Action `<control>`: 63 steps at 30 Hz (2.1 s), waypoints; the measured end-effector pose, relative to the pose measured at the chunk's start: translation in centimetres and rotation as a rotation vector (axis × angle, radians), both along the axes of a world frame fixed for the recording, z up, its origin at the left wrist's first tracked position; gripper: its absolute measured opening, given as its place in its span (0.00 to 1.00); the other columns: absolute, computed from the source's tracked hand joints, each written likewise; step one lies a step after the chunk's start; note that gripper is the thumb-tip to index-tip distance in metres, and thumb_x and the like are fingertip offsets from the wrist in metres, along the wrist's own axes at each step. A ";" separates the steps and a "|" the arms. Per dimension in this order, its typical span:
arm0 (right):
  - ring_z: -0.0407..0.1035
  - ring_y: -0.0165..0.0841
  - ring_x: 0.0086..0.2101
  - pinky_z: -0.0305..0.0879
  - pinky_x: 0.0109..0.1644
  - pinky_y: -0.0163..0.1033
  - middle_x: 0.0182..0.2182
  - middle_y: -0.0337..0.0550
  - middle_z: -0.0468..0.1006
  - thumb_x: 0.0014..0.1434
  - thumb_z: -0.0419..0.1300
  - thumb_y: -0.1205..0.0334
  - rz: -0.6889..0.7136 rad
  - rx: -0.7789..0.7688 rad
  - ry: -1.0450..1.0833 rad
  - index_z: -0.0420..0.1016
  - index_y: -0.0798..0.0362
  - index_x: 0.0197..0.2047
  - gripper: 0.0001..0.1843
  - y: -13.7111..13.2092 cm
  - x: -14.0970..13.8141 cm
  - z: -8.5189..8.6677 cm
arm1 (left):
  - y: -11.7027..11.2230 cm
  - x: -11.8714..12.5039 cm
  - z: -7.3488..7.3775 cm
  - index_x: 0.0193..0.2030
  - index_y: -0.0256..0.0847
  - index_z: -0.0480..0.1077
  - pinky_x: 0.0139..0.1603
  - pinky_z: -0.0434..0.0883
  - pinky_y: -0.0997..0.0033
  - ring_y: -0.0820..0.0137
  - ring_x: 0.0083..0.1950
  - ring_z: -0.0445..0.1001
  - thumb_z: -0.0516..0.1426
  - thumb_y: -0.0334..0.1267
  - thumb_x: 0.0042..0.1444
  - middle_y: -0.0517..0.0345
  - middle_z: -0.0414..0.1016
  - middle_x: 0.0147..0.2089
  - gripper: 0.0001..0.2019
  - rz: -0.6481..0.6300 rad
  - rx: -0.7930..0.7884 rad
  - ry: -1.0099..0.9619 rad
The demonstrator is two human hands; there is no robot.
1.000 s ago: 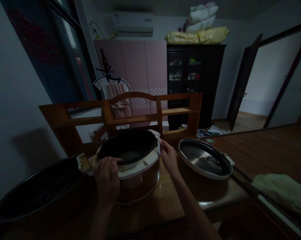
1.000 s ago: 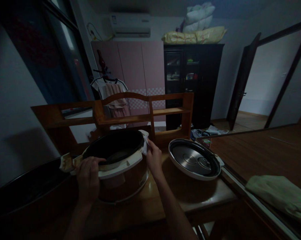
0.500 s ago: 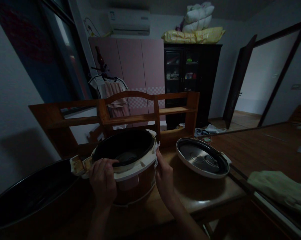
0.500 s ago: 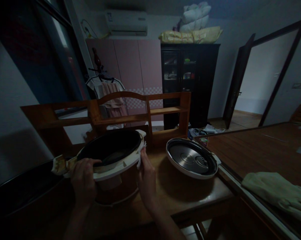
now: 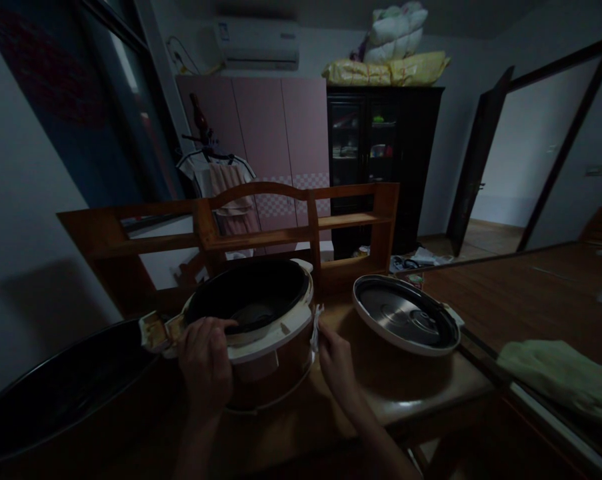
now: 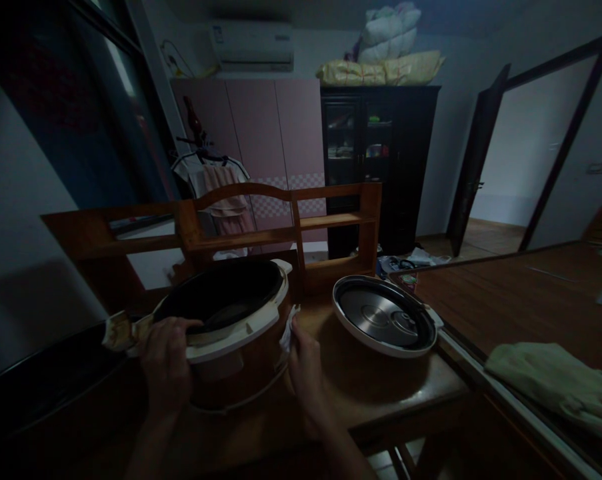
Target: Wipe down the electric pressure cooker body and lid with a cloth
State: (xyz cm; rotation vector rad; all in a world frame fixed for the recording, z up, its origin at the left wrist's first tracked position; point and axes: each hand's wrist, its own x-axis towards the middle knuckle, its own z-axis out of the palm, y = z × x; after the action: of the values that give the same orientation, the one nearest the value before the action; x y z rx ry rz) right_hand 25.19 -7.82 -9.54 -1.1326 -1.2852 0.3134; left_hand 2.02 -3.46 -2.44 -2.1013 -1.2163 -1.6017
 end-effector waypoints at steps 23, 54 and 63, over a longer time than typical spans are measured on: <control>0.53 0.35 0.69 0.56 0.72 0.48 0.71 0.40 0.57 0.63 0.42 0.82 -0.019 0.202 -0.334 0.53 0.42 0.73 0.41 0.7 0.7 1.8 | -0.1 0.1 0.1 0.39 0.43 0.70 0.55 0.61 0.54 0.61 0.48 0.69 0.40 0.39 0.70 0.52 0.73 0.39 0.19 -0.012 -0.029 -0.009; 0.58 0.34 0.67 0.59 0.70 0.46 0.69 0.38 0.62 0.62 0.44 0.81 0.013 0.200 -0.244 0.56 0.40 0.73 0.40 0.4 0.4 2.2 | -0.3 0.2 0.3 0.39 0.42 0.70 0.57 0.61 0.54 0.61 0.46 0.69 0.39 0.38 0.70 0.52 0.73 0.39 0.19 -0.009 -0.033 -0.012; 0.58 0.35 0.67 0.58 0.71 0.48 0.68 0.36 0.63 0.63 0.45 0.79 -0.012 0.233 -0.141 0.58 0.41 0.72 0.38 0.6 -0.1 4.3 | -0.5 0.2 0.5 0.38 0.42 0.69 0.58 0.61 0.54 0.61 0.47 0.69 0.40 0.38 0.70 0.52 0.72 0.40 0.18 -0.013 -0.050 -0.004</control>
State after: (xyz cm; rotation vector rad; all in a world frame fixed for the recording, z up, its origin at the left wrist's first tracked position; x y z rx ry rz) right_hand 25.10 -7.26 -5.19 -0.9768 -1.3987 0.0723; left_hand 2.24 -3.96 -1.96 -2.1419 -1.2594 -1.5971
